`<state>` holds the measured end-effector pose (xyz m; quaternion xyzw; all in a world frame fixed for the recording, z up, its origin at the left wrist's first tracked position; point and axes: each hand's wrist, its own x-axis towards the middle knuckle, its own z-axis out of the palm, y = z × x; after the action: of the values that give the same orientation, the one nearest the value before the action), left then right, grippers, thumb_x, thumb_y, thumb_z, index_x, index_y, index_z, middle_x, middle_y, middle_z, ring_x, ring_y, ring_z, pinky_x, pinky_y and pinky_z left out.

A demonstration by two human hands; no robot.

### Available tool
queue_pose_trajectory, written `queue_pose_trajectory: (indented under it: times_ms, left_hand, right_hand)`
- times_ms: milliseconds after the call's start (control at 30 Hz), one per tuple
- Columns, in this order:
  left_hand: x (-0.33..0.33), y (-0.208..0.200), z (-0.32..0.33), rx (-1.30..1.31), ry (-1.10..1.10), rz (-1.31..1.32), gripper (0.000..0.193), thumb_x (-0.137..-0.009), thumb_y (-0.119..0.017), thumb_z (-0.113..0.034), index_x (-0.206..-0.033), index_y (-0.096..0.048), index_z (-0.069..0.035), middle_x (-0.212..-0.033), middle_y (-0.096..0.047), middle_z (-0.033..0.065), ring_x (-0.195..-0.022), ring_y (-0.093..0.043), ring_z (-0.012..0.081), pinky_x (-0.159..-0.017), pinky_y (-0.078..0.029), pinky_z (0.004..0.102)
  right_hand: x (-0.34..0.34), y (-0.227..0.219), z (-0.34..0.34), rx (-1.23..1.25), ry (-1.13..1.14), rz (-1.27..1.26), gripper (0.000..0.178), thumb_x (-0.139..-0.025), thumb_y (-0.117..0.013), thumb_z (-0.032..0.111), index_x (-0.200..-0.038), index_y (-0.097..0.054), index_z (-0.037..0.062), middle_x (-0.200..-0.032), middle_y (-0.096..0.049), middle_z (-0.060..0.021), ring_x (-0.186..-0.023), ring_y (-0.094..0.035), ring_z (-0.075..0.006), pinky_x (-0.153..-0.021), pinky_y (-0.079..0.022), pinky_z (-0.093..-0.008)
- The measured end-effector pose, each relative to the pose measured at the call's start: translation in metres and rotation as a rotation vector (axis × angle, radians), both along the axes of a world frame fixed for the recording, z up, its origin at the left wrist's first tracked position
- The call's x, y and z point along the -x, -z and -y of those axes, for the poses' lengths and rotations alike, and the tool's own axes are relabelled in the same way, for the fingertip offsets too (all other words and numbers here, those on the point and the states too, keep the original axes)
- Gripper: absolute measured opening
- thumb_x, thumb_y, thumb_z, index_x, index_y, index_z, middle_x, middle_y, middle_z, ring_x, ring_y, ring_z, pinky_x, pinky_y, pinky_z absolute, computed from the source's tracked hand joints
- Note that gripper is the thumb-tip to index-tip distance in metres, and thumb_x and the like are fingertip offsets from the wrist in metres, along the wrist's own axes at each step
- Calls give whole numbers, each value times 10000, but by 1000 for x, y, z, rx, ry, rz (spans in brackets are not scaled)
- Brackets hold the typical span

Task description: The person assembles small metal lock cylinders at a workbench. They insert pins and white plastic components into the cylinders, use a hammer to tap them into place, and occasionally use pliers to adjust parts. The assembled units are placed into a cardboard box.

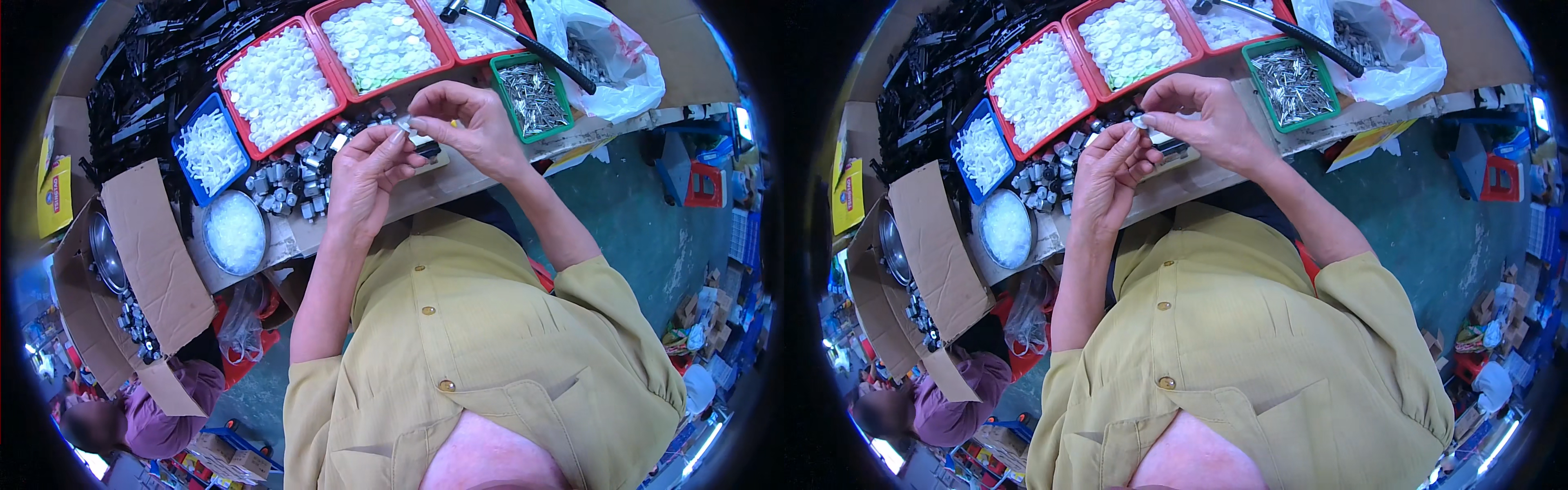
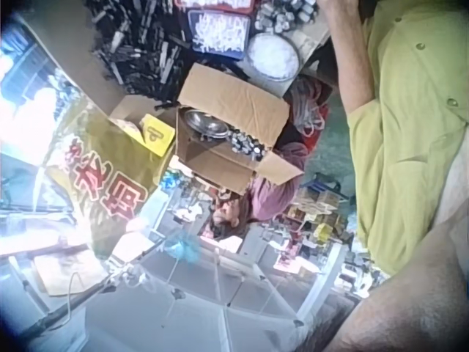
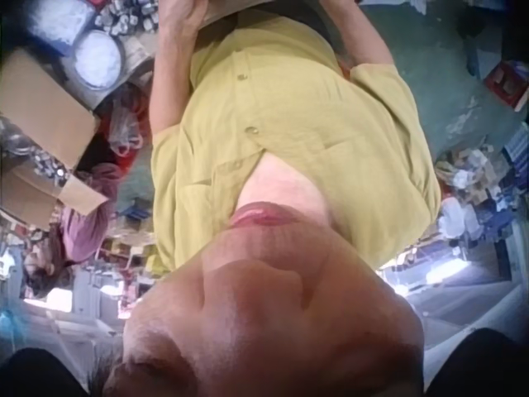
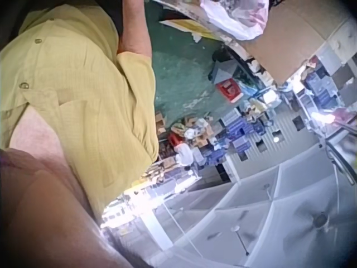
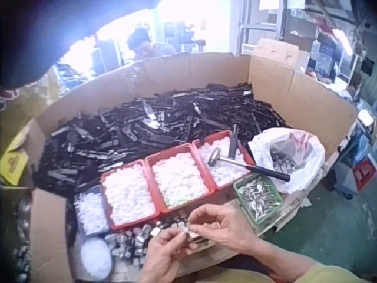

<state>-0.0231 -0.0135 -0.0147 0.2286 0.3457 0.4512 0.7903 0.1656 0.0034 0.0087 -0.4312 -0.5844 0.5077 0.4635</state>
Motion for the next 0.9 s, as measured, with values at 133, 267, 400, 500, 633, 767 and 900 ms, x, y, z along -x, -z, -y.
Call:
queue_pose_trajectory:
  times_ms: [133, 267, 400, 500, 633, 767, 900]
  left_hand:
    - [-1, 0, 6, 19, -56, -10, 156, -965, -642, -115, -1069, -648, 2, -918, -700, 95, -764, -705, 183, -638, -558, 237]
    - [-2, -1, 13, -8, -94, -33, 182, -964, -648, -120, -1099, -642, 1, -920, -702, 85, -741, -699, 175, -624, -551, 240]
    - [2, -6, 26, -111, -156, -341, 187, -949, -675, -120, -1084, -662, 8, -865, -691, 60, -719, -682, 136, -601, -512, 223]
    - [7, -4, 40, -332, -252, -736, 170, -917, -712, -103, -1042, -685, 8, -797, -664, 38, -676, -643, 106, -568, -475, 237]
    - [20, 5, 54, -808, -227, -1329, 209, -818, -781, -81, -1007, -708, -31, -681, -605, 47, -595, -594, 151, -518, -438, 328]
    - [22, 18, 57, -1195, -180, -1598, 265, -794, -792, -90, -1050, -723, -77, -652, -585, 62, -560, -555, 211, -515, -442, 346]
    - [19, 20, 54, -1301, -107, -1720, 279, -801, -785, -151, -1072, -728, -120, -631, -535, 27, -566, -543, 188, -508, -436, 349]
  right_hand:
    - [6, -3, 10, -373, 25, 315, 162, -821, -733, 48, -964, -678, -6, -889, -704, -110, -801, -702, -209, -736, -535, -309]
    - [10, 4, 8, -586, 59, 405, 137, -814, -715, 32, -937, -657, 12, -859, -687, -115, -787, -683, -278, -694, -519, -362]
    - [11, 10, 5, -585, -4, 459, 121, -810, -697, 23, -907, -626, 26, -859, -658, -101, -816, -647, -301, -706, -492, -386]
    - [10, 20, 4, -566, -98, 521, 108, -821, -688, 49, -902, -617, 37, -967, -641, -92, -926, -621, -294, -785, -469, -401]
    - [13, 40, 3, -606, -193, 618, 84, -855, -664, 108, -899, -623, 50, -1136, -604, -84, -1089, -570, -280, -884, -429, -436]
    - [18, 47, 2, -613, -231, 681, 102, -846, -663, 110, -912, -615, 47, -1141, -590, -86, -1118, -544, -295, -911, -413, -438]
    - [19, 50, 1, -614, -261, 722, 106, -856, -653, 125, -923, -619, 51, -1140, -585, -79, -1131, -533, -282, -922, -397, -447]
